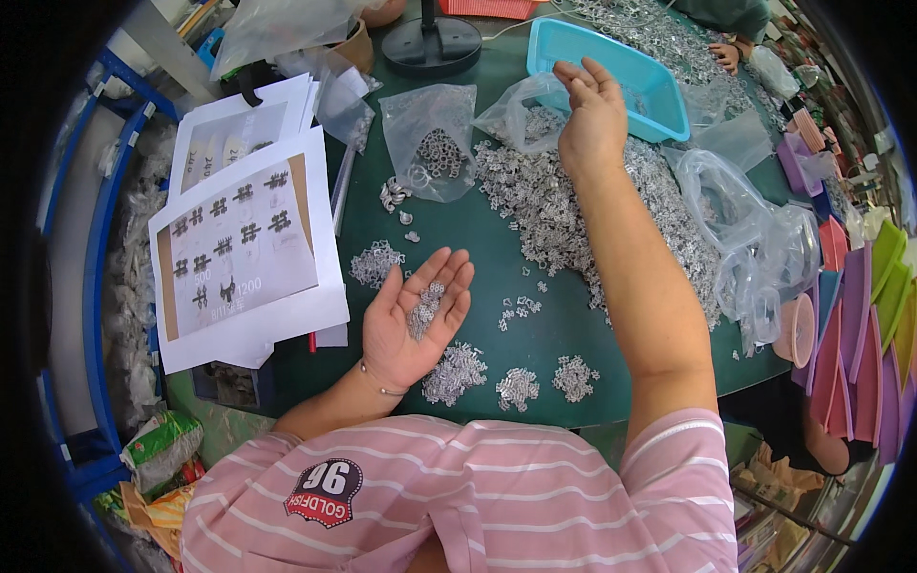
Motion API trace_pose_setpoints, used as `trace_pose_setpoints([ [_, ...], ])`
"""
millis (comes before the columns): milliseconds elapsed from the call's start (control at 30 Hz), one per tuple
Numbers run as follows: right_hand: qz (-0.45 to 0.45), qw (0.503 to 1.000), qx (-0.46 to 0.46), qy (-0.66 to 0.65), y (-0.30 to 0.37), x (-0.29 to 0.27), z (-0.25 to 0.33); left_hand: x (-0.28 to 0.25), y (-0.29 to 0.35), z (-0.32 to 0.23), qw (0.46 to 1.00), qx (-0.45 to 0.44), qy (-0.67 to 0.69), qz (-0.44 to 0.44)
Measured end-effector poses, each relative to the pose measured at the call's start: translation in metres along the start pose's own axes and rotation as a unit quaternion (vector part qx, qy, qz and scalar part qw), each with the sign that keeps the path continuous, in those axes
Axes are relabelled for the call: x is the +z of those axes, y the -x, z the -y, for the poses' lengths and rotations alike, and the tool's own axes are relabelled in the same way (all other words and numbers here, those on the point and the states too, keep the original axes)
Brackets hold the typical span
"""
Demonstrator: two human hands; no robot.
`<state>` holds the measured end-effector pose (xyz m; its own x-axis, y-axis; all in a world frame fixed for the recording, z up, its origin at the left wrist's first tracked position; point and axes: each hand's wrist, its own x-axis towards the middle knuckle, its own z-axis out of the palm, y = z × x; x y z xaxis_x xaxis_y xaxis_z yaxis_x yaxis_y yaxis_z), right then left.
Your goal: The person sorts through a pile of small metal components by hand on a green table, gathering them into groups and placing them into clear plastic bags. They then move to another workstation to sift through another pile of hardware.
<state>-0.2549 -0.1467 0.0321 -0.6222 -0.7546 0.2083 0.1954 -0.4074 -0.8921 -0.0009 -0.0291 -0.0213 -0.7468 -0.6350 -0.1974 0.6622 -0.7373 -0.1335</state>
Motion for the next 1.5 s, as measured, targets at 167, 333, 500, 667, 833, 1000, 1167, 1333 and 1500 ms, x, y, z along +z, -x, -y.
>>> trace_pose_setpoints([
  [167,-0.014,0.994,0.059,-0.096,0.036,0.007,0.016,0.006,-0.007,-0.003,0.999,0.02,-0.017,0.025],
  [333,-0.004,0.968,0.195,-0.155,0.114,0.007,0.015,0.006,-0.005,-0.003,0.999,0.019,0.009,0.032],
  [500,-0.044,0.921,0.318,-0.22,0.172,0.011,0.003,0.01,-0.003,-0.006,0.999,0.032,-0.013,0.02],
  [667,-0.074,0.871,0.386,-0.294,0.199,0.023,0.007,0.02,-0.008,0.006,0.982,0.098,-0.136,-0.083],
  [833,-0.103,0.825,0.425,-0.357,0.218,0.031,-0.009,0.021,-0.021,0.02,0.861,0.25,-0.439,-0.064],
  [1000,-0.065,0.815,0.431,-0.383,0.213,0.019,0.003,0.028,-0.027,0.035,0.716,0.307,-0.626,0.019],
  [1167,-0.108,0.752,0.495,-0.421,0.204,0.011,0.016,0.029,-0.031,0.045,0.592,0.36,-0.715,0.091],
  [1333,-0.08,0.8,0.469,-0.367,0.204,-0.011,0.004,0.034,-0.028,0.05,0.702,0.366,-0.602,0.105],
  [1500,-0.068,0.816,0.385,-0.426,0.167,-0.066,0.043,0.047,-0.025,0.045,0.814,0.285,-0.505,0.029],
])
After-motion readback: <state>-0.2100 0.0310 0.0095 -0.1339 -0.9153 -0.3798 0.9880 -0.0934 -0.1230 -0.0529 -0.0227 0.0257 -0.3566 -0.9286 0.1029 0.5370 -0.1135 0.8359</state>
